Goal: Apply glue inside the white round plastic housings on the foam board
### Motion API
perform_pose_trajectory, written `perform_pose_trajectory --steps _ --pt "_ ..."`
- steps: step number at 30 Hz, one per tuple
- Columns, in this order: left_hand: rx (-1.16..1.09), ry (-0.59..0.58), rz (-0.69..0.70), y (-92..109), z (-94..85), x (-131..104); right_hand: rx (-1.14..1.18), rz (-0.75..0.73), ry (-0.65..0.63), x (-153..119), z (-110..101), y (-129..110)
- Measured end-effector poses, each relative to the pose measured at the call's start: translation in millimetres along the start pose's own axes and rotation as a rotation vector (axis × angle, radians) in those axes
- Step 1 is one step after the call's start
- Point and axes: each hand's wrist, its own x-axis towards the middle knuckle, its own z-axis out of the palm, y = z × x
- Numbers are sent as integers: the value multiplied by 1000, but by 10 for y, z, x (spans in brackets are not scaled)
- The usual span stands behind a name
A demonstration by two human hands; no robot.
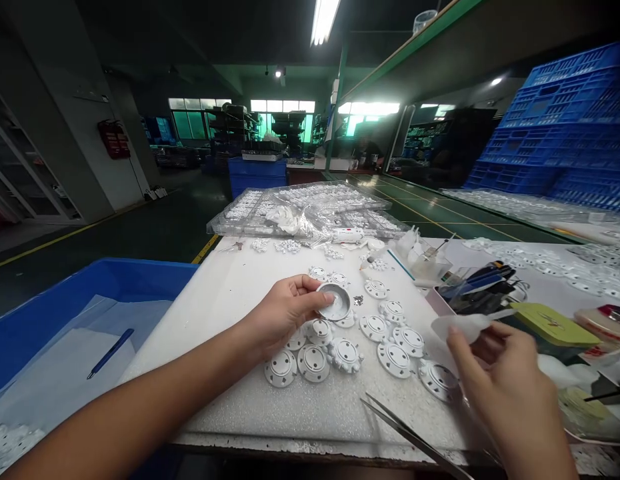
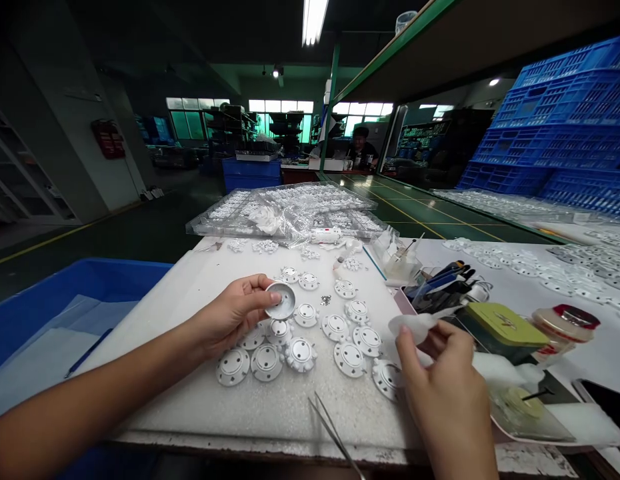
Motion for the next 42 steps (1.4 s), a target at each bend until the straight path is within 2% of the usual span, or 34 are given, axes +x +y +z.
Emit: perform_pose_trajectory --steps 4,7,10,13,15,19,25,38,42 --pt "-30 6 -39 7 -6 1 549 -4 -25 -50 20 -320" --pt "-34 27 -59 3 -6 -2 656 -98 -121 -121 77 -576" --pt "-33 27 -70 -10 -14 1 740 -127 -169 -163 170 -769" --pt "-36 22 -78 -24 -27 7 927 -111 -101 -185 274 -903" --pt "-37 22 -82 -30 -31 9 1004 -162 -5 -208 334 -958" --pt "-44 26 -109 -37 -15 10 927 -356 178 -280 432 -963" --pt "-47 26 -127 -65 9 4 822 -464 197 -361 532 -897" --pt "-45 19 -122 -85 13 -11 766 -424 192 -407 547 -894" --pt "-42 12 -130 -82 25 -12 762 -446 227 -405 538 -908"
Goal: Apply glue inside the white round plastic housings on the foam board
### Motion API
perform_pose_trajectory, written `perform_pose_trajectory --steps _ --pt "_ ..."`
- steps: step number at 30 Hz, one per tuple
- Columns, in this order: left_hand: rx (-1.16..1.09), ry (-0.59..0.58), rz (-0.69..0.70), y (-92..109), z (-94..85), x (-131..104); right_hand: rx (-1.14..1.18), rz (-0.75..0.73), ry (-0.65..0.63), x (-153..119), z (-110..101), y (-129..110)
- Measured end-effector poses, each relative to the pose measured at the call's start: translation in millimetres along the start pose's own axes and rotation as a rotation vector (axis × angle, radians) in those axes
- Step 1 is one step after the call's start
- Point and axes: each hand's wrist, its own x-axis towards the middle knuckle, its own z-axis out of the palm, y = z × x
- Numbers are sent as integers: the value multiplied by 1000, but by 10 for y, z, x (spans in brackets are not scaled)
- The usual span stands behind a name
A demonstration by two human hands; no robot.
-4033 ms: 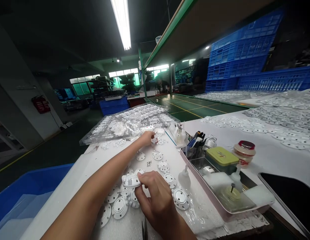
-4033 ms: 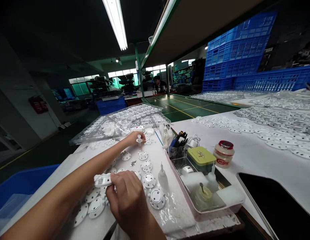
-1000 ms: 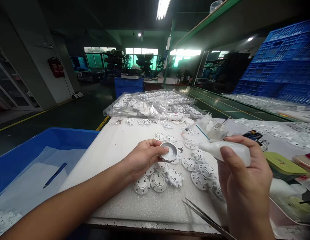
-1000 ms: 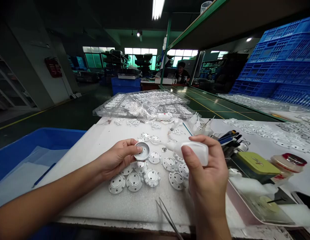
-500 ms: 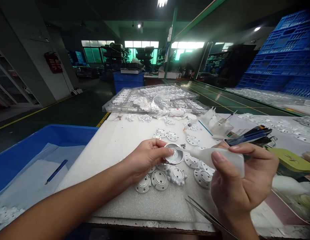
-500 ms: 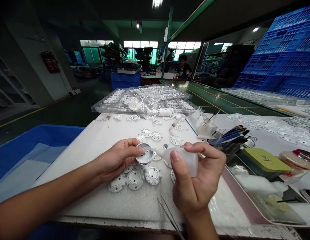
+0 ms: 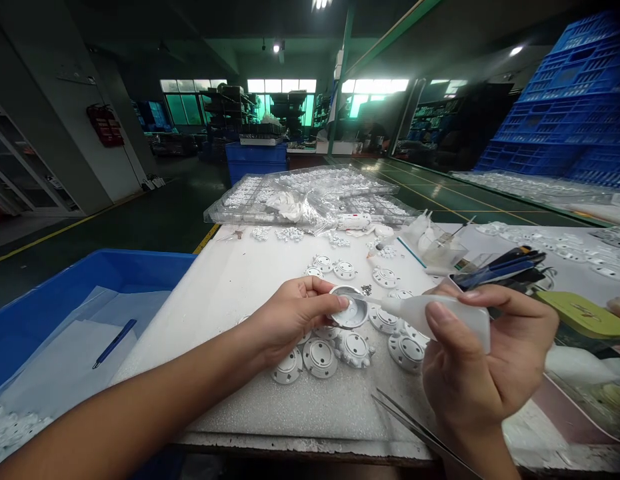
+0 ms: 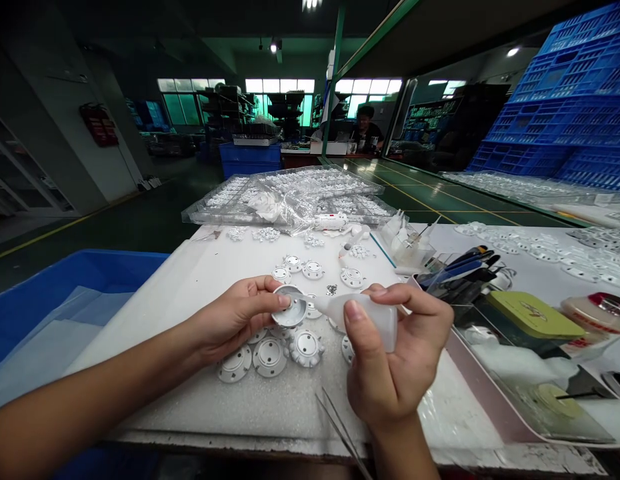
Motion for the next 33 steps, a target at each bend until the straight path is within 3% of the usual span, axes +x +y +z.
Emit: perform_pose_trajectory --steps 6,13,17,21,25,28,31,33 --pt "-10 15 -4 4 10 -5 12 58 -31 -3 -13 5" --pt "-8 18 -8 13 4 -6 12 76 35 14 -30 -40" --pt "5 17 -2 28 5 -18 -9 275 109 99 -244 -51" --pt "27 36 -13 32 25 -32 -112 488 180 141 -649 143" --pt "47 33 -12 29 42 -49 -368 571 -22 104 -1020 425" --pt "61 38 -18 38 46 -58 -602 591 -177 69 -1123 488" --pt "74 57 -20 43 43 -55 -553 591 -212 49 -1107 355" --pt "73 64 -24 36 41 -50 -517 489 -113 46 -1105 202"
